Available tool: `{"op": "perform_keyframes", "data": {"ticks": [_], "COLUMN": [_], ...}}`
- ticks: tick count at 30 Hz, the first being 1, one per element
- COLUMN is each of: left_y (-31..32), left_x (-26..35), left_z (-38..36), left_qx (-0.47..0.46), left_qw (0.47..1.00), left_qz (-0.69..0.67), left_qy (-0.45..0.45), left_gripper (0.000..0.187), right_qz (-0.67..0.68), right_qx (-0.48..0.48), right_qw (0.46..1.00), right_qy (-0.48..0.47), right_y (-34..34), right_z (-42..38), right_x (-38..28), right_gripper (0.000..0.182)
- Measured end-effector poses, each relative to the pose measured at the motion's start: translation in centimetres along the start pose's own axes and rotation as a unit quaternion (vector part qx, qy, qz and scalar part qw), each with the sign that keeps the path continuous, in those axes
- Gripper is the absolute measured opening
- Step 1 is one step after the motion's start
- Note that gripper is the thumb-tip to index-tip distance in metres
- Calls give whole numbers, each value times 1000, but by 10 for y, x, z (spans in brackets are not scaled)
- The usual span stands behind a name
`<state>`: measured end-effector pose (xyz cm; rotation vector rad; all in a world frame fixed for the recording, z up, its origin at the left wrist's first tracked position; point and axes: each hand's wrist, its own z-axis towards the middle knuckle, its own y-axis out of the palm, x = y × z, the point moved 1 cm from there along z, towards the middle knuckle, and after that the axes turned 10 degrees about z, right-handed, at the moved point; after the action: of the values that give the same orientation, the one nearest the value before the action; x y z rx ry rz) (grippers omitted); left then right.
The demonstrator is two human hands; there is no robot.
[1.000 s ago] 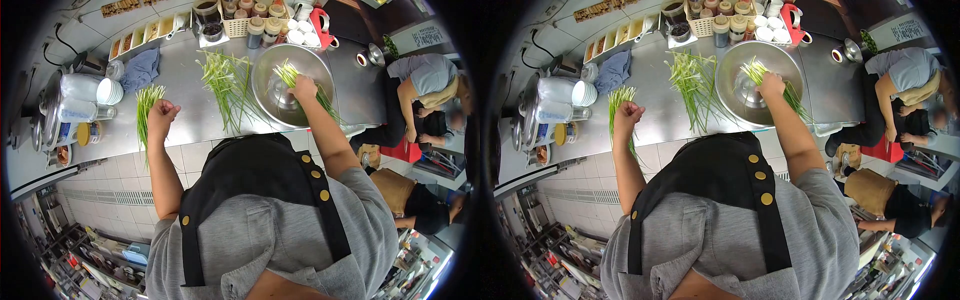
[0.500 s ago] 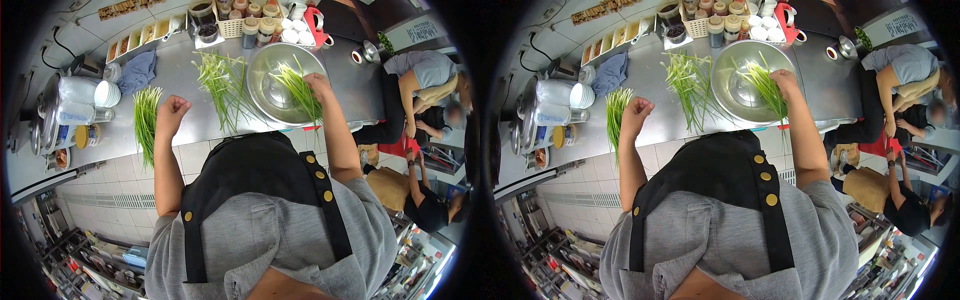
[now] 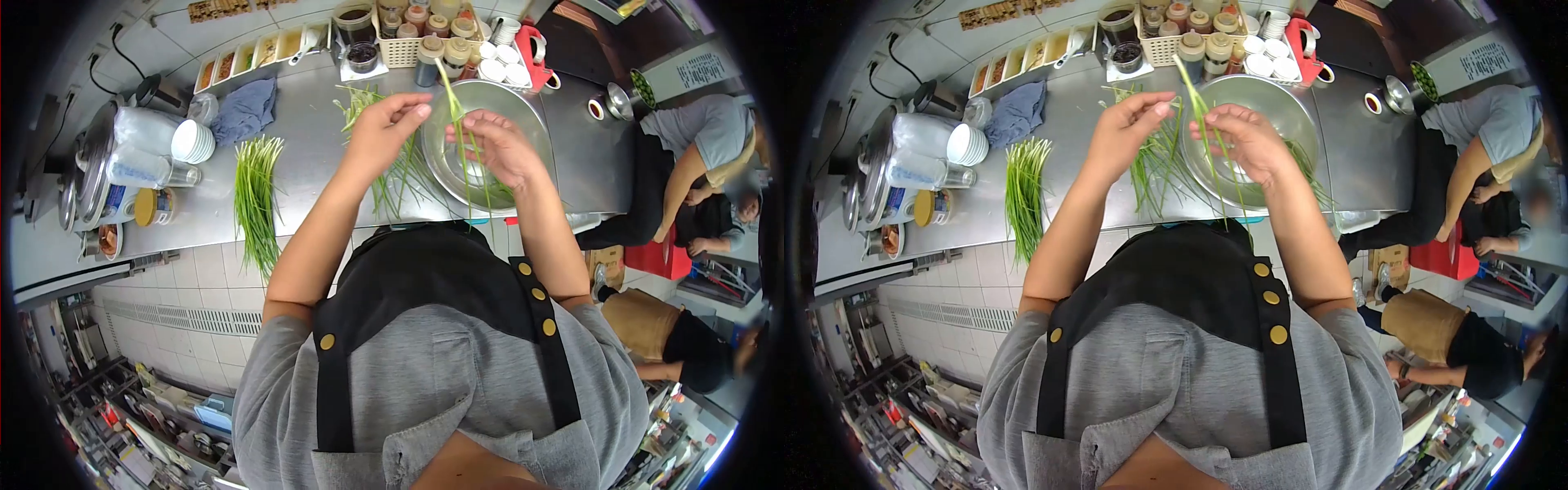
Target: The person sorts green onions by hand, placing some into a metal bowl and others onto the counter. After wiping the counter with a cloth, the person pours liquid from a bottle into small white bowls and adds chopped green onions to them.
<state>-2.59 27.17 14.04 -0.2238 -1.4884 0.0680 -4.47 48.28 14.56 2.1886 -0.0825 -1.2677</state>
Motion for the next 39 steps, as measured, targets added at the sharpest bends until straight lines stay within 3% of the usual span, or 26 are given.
{"op": "perform_keyframes", "data": {"ticks": [6, 9, 13, 15, 20, 22, 25, 29, 35, 39], "left_y": [-8, -10, -14, -15, -10, -8, -7, -2, -6, -9], "left_x": [-2, -3, -12, -14, -22, -23, -13, -21, -16, -25], "left_z": [-3, -12, -15, -16, -19, -21, -26, -25, -25, -21], "left_qx": [-3, -16, -10, -19, -34, 65, 40, 2, 2, 54], "left_qw": [1000, 999, 998, 1000, 999, 998, 997, 999, 998, 986], "left_qz": [-8, 33, 57, 25, -27, -7, 17, -43, 57, 155], "left_qy": [-6, -23, 1, 1, -20, -20, -71, -33, -33, 4], "left_gripper": [13, 11, 11, 11, 11, 11, 13, 13, 15, 15], "right_qz": [-41, -135, -125, 28, -37, -43, -49, -116, -140, -113], "right_qx": [11, -9, 14, -6, -33, -21, 12, 22, 15, -9], "right_qw": [999, 983, 991, 999, 998, 999, 998, 992, 989, 991], "right_qy": [-4, -127, -43, 30, -25, -24, -39, -47, -48, -68], "right_y": [37, 27, 36, 41, 33, 32, 32, 31, 25, 16], "right_z": [7, 18, 12, 9, 21, 23, 22, 20, 21, 24], "right_x": [25, 44, 40, 40, 54, 56, 55, 53, 53, 55], "right_gripper": [14, 15, 14, 16, 14, 14, 11, 10, 11, 12]}}
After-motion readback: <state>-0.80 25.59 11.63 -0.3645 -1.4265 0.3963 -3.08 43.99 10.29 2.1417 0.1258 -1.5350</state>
